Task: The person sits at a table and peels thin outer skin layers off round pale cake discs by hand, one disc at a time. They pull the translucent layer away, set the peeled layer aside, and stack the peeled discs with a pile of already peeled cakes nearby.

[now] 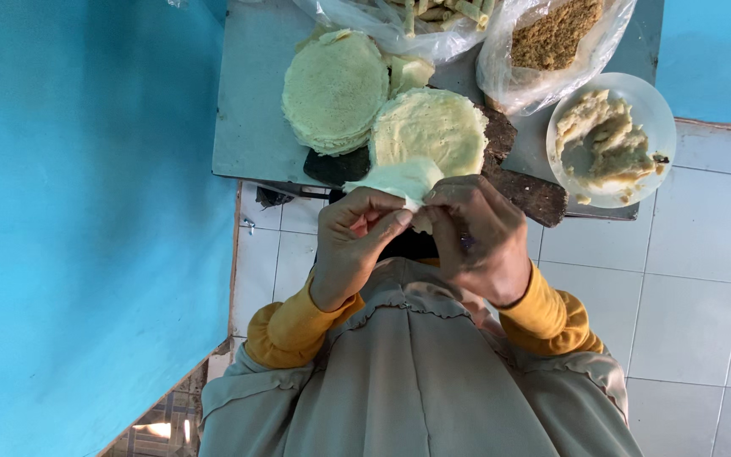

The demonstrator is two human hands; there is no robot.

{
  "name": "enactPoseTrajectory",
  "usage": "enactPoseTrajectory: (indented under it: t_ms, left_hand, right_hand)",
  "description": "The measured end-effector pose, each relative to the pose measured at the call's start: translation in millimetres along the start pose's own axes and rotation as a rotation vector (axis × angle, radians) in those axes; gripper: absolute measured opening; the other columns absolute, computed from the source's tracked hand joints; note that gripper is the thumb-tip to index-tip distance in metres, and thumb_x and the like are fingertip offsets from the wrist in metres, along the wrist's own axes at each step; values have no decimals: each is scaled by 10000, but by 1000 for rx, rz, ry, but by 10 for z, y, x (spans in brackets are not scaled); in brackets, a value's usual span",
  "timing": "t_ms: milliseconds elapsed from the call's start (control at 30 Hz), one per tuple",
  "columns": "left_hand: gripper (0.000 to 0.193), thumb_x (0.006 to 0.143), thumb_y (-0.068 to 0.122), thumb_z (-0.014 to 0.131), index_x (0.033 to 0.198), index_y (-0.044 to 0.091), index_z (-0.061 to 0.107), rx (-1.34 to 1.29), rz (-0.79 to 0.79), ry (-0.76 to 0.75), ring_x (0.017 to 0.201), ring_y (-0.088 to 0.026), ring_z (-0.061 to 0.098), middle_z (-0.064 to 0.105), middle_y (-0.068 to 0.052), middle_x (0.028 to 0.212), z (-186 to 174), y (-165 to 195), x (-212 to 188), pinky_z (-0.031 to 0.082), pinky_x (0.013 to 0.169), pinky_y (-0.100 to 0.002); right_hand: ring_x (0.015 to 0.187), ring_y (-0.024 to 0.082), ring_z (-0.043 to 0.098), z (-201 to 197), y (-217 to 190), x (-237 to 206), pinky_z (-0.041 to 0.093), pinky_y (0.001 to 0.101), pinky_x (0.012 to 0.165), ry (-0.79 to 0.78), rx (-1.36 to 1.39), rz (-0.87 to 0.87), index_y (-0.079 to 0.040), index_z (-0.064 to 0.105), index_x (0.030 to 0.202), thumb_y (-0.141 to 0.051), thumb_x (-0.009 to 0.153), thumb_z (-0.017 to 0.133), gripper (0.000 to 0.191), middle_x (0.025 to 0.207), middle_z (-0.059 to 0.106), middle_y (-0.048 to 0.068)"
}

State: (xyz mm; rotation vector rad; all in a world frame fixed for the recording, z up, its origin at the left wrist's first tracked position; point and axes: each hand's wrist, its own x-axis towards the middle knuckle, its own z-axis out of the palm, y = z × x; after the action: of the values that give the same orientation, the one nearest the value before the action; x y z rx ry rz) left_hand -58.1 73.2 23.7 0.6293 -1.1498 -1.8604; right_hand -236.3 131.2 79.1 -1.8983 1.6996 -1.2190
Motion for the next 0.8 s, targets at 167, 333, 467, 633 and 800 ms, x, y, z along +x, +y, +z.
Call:
enactPoseTrajectory:
  t_ms: [167, 333, 467, 633, 800]
  left_hand:
    - [97, 1064, 90, 619, 1121, 12, 611, -56, 112, 42, 1038, -90, 639, 668, -60, 1179, -13, -165, 33, 527, 971, -259]
    - [197, 1080, 145, 647, 1175, -18, 591, -377, -30, 145, 889, -63, 499, 578, -39, 1012, 14, -323, 59, 423, 813, -222]
    - [221, 1024, 89, 661, 1203, 31, 546, -132, 41, 112, 988, -70, 596, 627, -32, 1071, -26, -430, 136, 500, 895, -246]
    - [153, 1076, 42, 637, 1207, 3, 568, -158, 133, 216, 984, -61, 577, 610, -19, 1083, 33, -480, 83, 509, 919, -235]
    - [135, 1087, 66, 581, 1199, -4, 607, -19, 148, 110, 960, -72, 614, 649, -23, 1055, 108, -457, 43, 523, 887, -226]
  right_hand:
    - [952, 134, 692, 104, 353, -46, 582, 272, 837, 94, 724, 454, 4, 612, 1124, 115, 1003, 551, 175, 1098, 695, 123]
    - [921, 126, 661, 293, 594, -144, 580, 258, 802, 67, 860, 380, 11, 591, 1100, 145, 975, 546, 188, 1135, 673, 125]
    - [1023, 125, 622, 305, 631, -197, 530, 249, 898, -97, 850, 211, -5, 547, 1157, 161, 1004, 546, 226, 1156, 619, 96]
    - [880, 106, 591, 262, 616, -93, 501, 242, 762, -36, 938, 259, -19, 576, 1181, 172, 991, 533, 273, 1069, 627, 81]
    - [922, 80, 571, 312, 558, -105, 507, 238, 794, -141, 787, 218, -31, 495, 1187, 74, 918, 686, 346, 1048, 589, 42]
